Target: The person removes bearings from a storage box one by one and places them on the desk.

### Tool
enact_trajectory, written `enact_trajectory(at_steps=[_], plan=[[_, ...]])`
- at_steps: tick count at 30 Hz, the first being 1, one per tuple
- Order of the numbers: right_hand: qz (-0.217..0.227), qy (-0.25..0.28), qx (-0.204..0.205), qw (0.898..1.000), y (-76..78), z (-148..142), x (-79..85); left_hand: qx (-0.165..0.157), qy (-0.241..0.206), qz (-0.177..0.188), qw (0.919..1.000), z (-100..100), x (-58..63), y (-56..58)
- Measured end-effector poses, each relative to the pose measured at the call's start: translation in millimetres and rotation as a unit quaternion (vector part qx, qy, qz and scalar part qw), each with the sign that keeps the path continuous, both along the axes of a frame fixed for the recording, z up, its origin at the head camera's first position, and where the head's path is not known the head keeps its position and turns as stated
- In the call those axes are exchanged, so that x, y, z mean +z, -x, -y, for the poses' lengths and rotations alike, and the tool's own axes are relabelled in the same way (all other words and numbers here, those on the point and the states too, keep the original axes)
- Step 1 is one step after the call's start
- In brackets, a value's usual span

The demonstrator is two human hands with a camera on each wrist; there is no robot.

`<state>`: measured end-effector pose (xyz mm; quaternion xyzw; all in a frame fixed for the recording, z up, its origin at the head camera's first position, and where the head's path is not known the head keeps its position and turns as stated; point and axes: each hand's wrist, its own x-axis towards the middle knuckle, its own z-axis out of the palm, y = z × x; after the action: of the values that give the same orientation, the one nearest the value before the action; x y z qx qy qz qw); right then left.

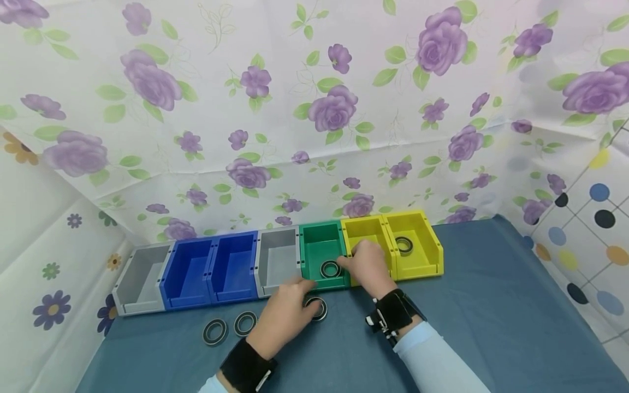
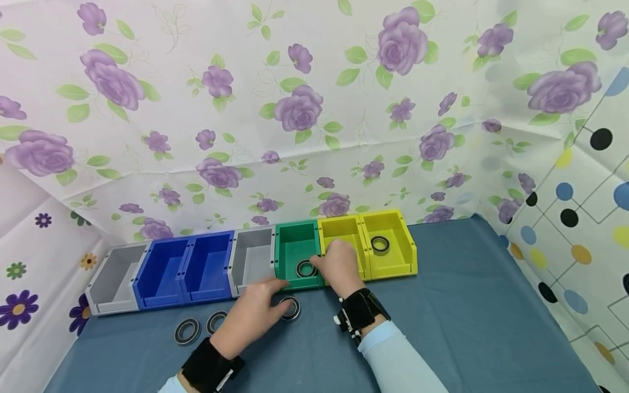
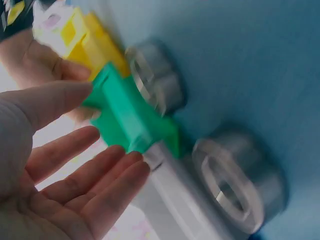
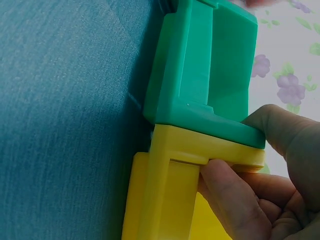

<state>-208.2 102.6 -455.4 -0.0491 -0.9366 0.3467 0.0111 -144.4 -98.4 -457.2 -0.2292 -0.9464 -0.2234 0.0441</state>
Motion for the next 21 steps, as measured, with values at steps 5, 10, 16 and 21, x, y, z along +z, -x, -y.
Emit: enact_trajectory(at_steps=[5, 10, 16, 21], plan=[[0.003, 0.006, -0.001, 1.000, -0.1, -0.5, 1.0, 0.051, -0.044, -0.062, 0.9958, 12.5, 17.1, 12.3], [0.009, 0.013, 0.000, 1.000, 0.0, -0.1, 1.6, 0.116, -0.080, -0.098, 0.9851, 30.4, 25.9, 25.6], [0.006, 0.015, 0.000, 1.000, -0.7, -0.2, 2.1, 0.197, -0.064, -0.123, 0.9706, 50.9, 25.2, 38.5], [0.001, 0.015, 0.004, 1.000, -1.3, -0.5, 1.2, 0.264, -0.040, -0.077, 0.9606, 62.0, 19.7, 44.2]])
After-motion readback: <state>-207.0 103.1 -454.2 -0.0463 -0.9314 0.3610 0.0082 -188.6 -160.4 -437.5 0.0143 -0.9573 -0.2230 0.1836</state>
